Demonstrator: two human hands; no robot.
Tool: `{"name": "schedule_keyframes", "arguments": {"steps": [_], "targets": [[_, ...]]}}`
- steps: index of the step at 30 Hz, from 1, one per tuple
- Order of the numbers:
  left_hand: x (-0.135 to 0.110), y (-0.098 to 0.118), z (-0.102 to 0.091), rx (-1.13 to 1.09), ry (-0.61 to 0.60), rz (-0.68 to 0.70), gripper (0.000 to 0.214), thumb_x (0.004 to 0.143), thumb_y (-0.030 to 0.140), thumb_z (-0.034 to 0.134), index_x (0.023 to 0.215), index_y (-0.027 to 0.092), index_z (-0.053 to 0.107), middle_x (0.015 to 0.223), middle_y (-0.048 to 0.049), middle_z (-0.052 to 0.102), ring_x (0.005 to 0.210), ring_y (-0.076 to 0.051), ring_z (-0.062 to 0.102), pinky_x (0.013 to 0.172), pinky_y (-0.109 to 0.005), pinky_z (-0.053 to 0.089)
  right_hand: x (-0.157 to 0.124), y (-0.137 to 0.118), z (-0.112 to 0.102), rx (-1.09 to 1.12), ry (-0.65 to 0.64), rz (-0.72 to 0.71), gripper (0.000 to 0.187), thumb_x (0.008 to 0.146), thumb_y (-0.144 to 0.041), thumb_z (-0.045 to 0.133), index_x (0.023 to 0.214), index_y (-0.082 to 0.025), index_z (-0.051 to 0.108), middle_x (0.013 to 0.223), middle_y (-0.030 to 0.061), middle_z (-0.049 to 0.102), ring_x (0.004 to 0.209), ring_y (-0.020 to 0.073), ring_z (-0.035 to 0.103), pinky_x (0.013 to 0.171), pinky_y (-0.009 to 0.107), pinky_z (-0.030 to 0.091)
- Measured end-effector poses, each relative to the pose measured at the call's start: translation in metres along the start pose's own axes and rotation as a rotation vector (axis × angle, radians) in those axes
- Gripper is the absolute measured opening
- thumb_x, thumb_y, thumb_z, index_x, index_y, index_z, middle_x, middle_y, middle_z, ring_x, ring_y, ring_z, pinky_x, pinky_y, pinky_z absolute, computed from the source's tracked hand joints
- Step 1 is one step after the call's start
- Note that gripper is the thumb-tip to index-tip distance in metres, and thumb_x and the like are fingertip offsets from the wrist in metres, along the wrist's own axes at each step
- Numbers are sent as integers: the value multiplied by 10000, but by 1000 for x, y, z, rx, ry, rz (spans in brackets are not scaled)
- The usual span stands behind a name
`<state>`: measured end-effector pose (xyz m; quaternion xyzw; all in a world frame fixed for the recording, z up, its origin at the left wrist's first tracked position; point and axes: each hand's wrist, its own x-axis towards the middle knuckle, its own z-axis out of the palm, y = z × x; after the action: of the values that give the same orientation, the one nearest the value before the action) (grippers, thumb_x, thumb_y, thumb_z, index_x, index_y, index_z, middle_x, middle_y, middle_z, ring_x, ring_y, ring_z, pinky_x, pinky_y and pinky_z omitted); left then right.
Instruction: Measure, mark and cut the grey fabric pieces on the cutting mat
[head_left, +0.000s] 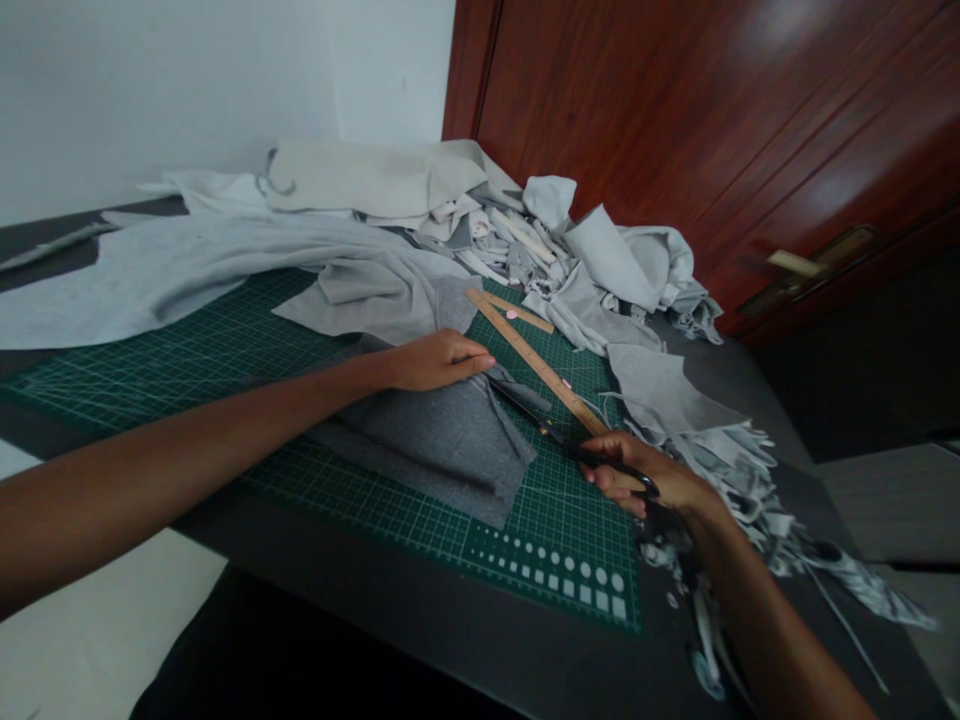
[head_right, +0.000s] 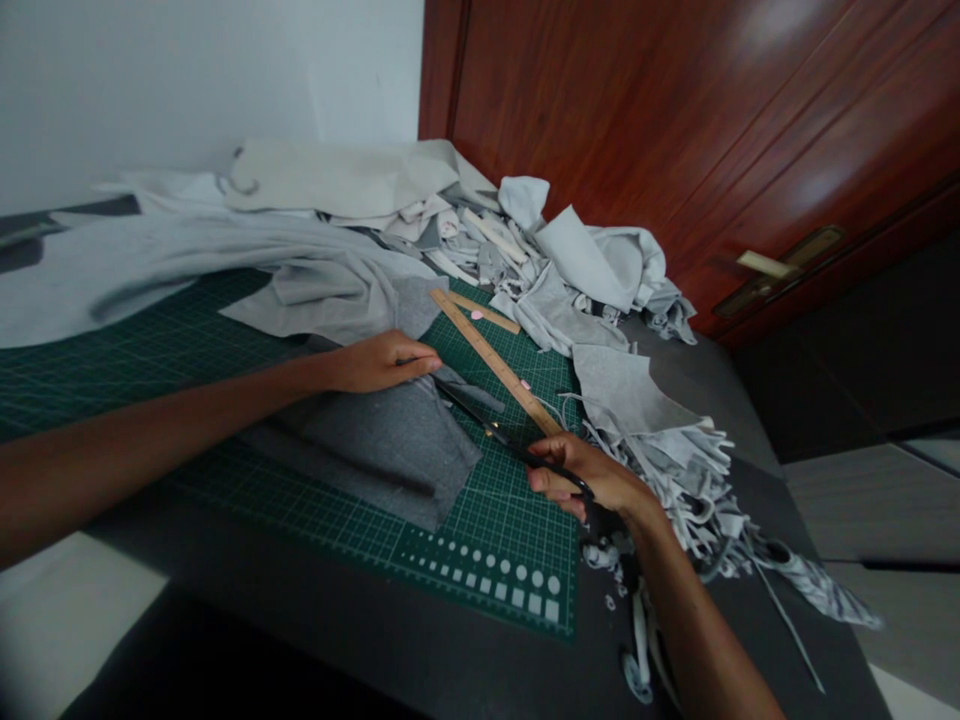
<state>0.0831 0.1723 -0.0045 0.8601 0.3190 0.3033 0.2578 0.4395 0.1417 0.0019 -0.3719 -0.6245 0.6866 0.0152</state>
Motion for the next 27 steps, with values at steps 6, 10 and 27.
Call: {"name": "schedule_keyframes", "arguments": {"steps": [6, 10, 27], "targets": [[-1, 2, -1, 3, -1, -11, 393, 1010, 356, 423, 645, 213, 389, 576, 56, 362, 538, -107, 420, 541, -240, 320, 0, -6, 2, -74, -9, -6, 555, 755, -669, 787, 790, -179, 529, 482, -115, 431, 341, 33, 359, 329, 155, 273], [-2, 1, -2, 12, 7, -15, 414, 1022, 378, 406, 644, 221, 349, 573, 58, 323, 530, -109, 383, 535, -250, 304, -1, -4, -1, -89, -39, -29, 604, 730, -720, 773, 833, -170, 547, 473, -99, 471, 340, 37, 373, 340, 154, 297], [-4, -3, -2, 15, 57, -26, 435, 1035, 420, 379, 648, 228, 328, 597, 53, 299, 538, -118, 352, 533, -269, 286, -2, -7, 0, -29, -32, -16, 575, 743, -691, 767, 859, -174, 544, 489, -117, 431, 348, 35, 347, 340, 159, 336]]}}
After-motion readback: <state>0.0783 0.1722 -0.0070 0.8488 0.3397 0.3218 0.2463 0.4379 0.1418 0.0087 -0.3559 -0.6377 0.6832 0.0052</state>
